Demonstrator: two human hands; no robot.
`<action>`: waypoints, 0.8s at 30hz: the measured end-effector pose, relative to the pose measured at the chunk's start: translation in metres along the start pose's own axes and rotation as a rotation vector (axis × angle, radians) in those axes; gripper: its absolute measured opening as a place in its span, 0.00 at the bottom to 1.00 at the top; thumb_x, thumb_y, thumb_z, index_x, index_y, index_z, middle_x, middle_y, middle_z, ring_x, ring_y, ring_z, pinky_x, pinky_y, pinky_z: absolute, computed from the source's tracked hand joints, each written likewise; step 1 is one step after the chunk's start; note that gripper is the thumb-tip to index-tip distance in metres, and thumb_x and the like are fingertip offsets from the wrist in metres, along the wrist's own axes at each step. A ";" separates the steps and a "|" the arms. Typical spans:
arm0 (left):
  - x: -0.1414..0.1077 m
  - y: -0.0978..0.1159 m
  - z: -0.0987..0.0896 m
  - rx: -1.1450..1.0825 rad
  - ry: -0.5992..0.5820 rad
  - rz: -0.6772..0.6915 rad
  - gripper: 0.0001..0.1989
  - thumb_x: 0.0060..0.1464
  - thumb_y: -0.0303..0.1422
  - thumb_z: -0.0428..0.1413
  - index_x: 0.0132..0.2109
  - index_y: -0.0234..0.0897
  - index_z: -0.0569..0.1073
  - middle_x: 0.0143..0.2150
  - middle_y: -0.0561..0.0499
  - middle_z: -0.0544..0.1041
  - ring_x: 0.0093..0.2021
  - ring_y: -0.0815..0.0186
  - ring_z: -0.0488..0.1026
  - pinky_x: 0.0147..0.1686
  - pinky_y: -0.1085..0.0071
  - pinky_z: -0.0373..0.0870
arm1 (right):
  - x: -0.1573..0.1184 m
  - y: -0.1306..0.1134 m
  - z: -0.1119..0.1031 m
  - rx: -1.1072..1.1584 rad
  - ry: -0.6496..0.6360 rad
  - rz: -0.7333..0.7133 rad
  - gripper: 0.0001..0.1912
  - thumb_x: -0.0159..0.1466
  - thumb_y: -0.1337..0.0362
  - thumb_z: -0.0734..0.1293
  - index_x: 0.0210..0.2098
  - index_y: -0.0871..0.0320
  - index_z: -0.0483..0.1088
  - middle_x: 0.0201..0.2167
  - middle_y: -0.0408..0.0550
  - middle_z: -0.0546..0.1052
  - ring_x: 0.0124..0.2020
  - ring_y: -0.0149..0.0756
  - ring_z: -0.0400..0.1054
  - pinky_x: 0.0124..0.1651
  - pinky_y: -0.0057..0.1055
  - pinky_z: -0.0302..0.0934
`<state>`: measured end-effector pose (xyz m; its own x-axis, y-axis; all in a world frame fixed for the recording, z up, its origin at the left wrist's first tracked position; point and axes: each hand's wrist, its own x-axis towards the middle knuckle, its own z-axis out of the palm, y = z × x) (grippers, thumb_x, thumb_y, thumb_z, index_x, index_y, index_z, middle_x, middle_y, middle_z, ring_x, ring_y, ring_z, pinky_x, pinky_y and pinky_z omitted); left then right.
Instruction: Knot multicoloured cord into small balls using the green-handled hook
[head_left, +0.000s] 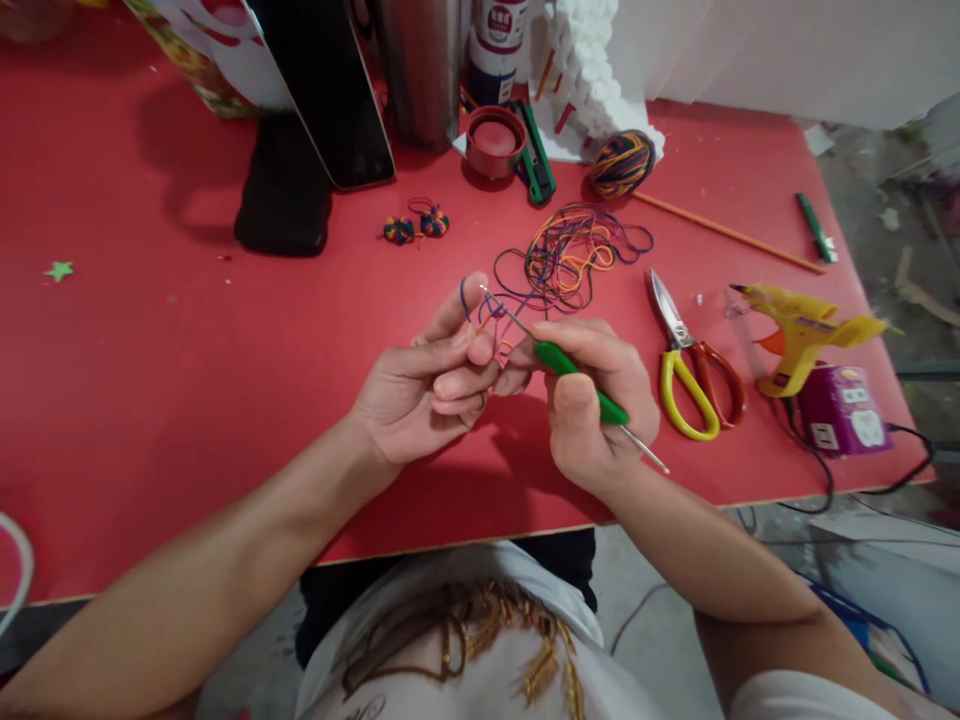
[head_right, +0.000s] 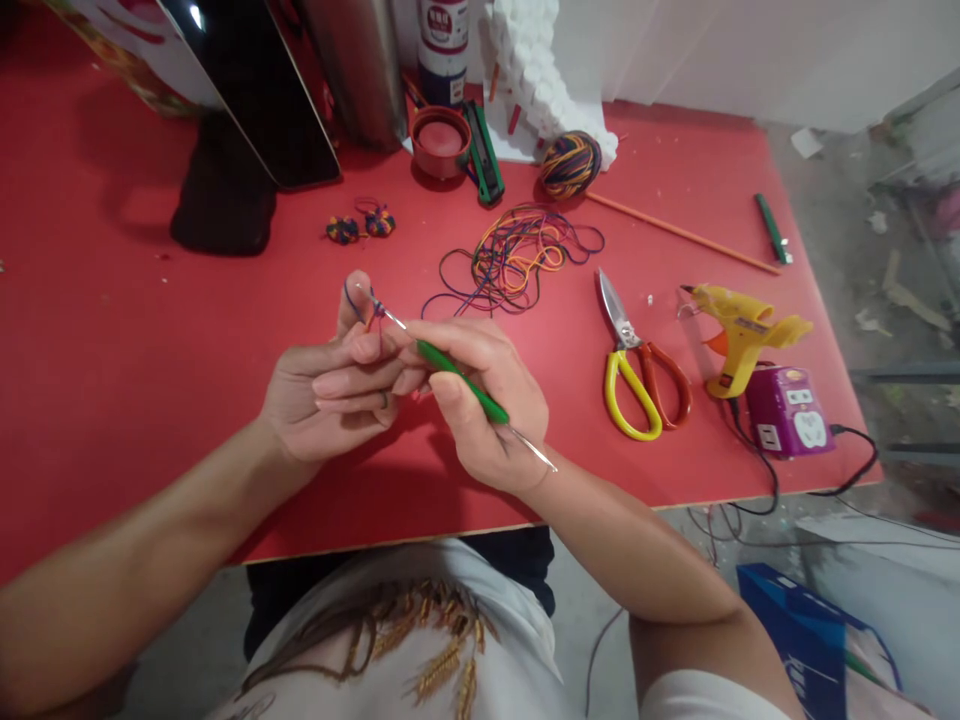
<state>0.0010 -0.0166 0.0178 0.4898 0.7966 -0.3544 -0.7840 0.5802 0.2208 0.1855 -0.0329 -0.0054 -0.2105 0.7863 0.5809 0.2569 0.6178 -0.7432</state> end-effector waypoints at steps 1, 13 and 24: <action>0.000 0.000 -0.001 0.014 -0.014 -0.002 0.32 0.65 0.13 0.47 0.70 0.38 0.74 0.27 0.53 0.77 0.17 0.76 0.71 0.14 0.88 0.62 | 0.001 0.000 0.000 0.025 0.031 -0.019 0.18 0.79 0.57 0.59 0.64 0.46 0.72 0.45 0.48 0.86 0.47 0.47 0.83 0.57 0.50 0.76; 0.002 0.001 -0.002 0.097 -0.002 0.024 0.24 0.62 0.14 0.57 0.57 0.40 0.84 0.27 0.54 0.76 0.19 0.77 0.71 0.17 0.88 0.62 | 0.005 -0.004 -0.006 0.138 0.085 0.081 0.14 0.76 0.63 0.64 0.56 0.45 0.79 0.38 0.44 0.84 0.31 0.38 0.77 0.40 0.42 0.78; 0.007 -0.004 -0.005 0.178 0.044 0.044 0.20 0.61 0.15 0.57 0.43 0.44 0.87 0.28 0.53 0.81 0.18 0.78 0.69 0.17 0.87 0.61 | 0.000 0.000 0.002 0.080 0.109 0.117 0.14 0.78 0.63 0.64 0.58 0.51 0.78 0.43 0.47 0.84 0.34 0.32 0.78 0.47 0.38 0.76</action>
<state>0.0054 -0.0144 0.0096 0.4361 0.8161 -0.3793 -0.7225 0.5688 0.3931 0.1838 -0.0333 -0.0060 -0.0787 0.8513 0.5187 0.1970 0.5233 -0.8291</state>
